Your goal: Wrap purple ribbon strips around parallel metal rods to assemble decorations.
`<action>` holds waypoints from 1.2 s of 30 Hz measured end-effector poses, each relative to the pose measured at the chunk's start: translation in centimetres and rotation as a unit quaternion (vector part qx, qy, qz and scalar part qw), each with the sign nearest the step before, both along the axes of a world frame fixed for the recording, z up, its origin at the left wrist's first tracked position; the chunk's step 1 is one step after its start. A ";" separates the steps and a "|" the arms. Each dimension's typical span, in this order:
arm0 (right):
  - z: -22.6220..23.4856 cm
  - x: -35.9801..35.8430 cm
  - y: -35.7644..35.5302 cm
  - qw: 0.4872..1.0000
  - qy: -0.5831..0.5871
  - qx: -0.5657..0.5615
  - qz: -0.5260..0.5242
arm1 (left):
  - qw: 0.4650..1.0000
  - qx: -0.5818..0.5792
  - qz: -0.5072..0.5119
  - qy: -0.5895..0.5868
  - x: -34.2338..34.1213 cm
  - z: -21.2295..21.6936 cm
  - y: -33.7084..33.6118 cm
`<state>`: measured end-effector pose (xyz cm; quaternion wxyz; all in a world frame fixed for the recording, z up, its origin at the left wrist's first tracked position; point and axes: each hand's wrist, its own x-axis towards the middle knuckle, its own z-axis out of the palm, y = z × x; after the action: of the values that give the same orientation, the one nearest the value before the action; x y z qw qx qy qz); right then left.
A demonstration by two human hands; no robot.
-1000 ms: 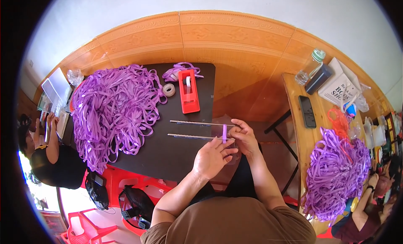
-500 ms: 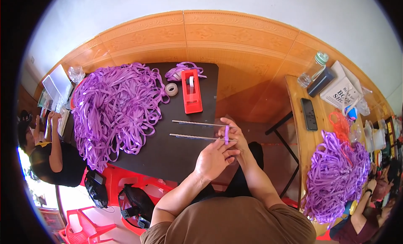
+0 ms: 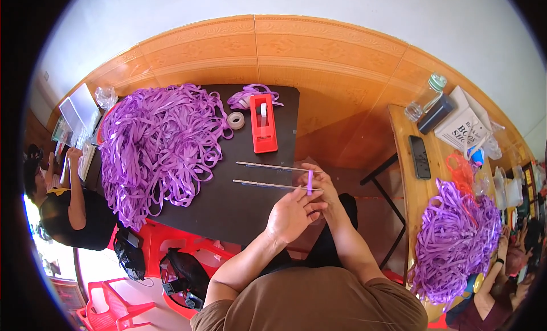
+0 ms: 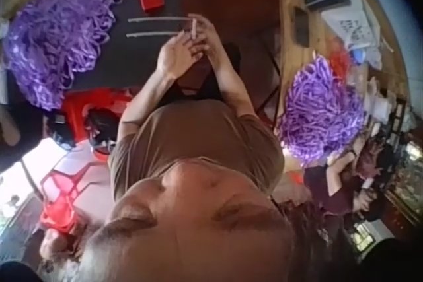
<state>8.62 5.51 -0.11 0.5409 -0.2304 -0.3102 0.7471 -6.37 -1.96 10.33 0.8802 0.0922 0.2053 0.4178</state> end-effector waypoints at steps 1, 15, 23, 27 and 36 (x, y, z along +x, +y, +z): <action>0.8 0.4 -0.4 0.998 -0.050 -0.035 -0.030 | 1.000 -0.007 0.005 0.004 -0.1 0.1 0.0; 12.3 -1.8 -3.3 0.671 -0.634 0.281 -0.262 | 1.000 0.011 0.010 -0.021 -0.1 0.0 -0.1; 11.1 -1.8 -3.1 0.636 -0.672 0.273 -0.261 | 1.000 -0.001 0.016 -0.005 0.1 0.0 -0.1; 10.2 -0.8 -3.3 0.709 -0.606 0.243 -0.266 | 1.000 0.002 0.004 -0.019 -0.1 -0.6 0.0; 10.2 -0.6 -2.9 0.805 -0.483 0.217 -0.269 | 1.000 -0.007 0.012 0.004 0.1 0.5 0.0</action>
<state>8.05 2.59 10.07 0.5365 -0.5123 -0.6106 0.2773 -6.22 -1.95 10.84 0.8748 0.0857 0.2131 0.4265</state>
